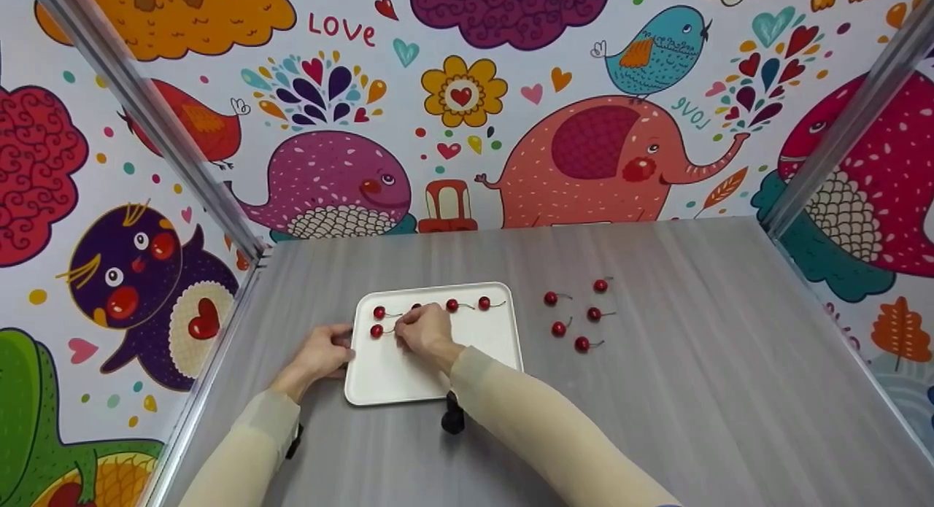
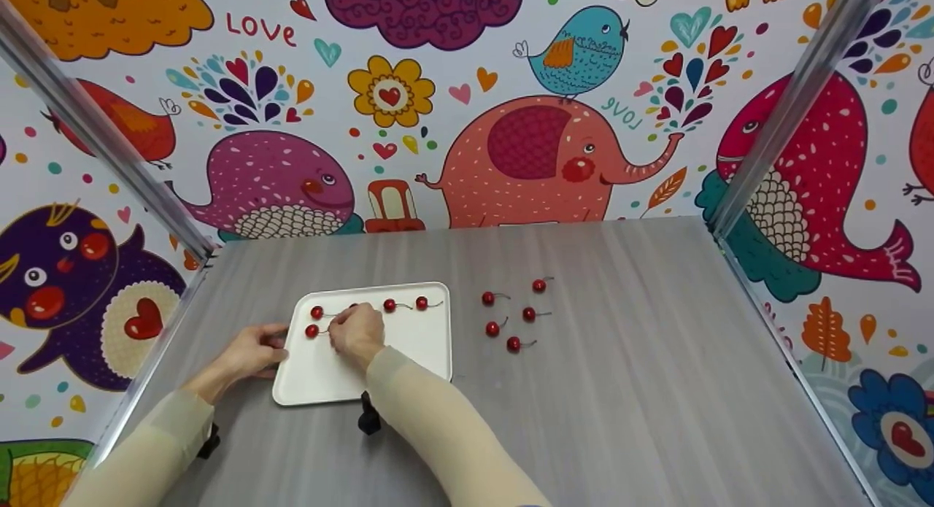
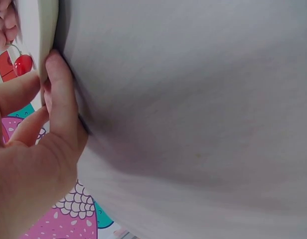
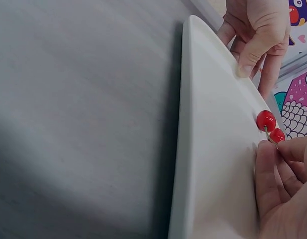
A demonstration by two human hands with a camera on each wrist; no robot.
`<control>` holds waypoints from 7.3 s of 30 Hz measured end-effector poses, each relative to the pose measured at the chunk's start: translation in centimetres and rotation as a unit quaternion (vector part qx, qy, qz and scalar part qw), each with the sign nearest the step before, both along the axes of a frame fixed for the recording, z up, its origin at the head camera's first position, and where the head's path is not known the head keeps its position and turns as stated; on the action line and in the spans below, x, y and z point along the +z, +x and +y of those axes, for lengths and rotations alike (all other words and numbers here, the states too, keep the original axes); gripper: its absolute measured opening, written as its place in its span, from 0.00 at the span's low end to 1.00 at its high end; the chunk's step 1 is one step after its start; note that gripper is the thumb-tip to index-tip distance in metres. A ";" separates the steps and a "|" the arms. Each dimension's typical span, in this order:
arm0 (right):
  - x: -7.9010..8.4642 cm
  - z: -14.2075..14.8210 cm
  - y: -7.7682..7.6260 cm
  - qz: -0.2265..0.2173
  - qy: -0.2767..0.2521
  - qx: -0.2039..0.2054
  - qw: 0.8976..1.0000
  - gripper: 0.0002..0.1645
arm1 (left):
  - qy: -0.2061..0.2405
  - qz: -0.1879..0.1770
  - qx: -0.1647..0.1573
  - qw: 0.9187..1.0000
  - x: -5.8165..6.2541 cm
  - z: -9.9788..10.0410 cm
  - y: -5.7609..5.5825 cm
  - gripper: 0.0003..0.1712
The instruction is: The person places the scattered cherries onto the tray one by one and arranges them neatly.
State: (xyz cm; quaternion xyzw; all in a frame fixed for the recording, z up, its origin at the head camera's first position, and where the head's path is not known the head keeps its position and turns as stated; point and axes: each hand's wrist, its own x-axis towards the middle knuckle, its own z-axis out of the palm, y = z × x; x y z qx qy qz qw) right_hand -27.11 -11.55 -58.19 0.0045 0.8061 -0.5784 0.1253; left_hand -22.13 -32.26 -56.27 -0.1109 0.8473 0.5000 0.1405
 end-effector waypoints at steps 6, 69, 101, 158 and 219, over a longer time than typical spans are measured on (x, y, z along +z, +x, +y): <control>-0.2 0.1 0.1 0.001 -0.001 0.000 1.000 0.09 | 0.003 -0.001 0.001 1.000 0.0 0.1 0.0 0.42; 3.7 18.1 2.7 0.154 0.037 0.151 0.976 0.12 | -0.008 -0.001 -0.012 1.000 0.2 0.1 0.0 0.44; 0.8 33.8 2.5 0.233 0.145 0.105 0.956 0.07 | -0.037 -0.001 -0.006 0.999 0.1 0.1 -0.1 0.41; -0.4 35.7 2.8 0.289 0.227 0.120 0.922 0.05 | -0.035 -0.014 -0.008 0.999 -0.1 -0.2 -0.3 0.42; 1.7 23.2 1.7 0.094 -0.024 -0.016 0.995 0.08 | -0.021 -0.001 -0.005 1.000 0.2 0.3 -0.1 0.42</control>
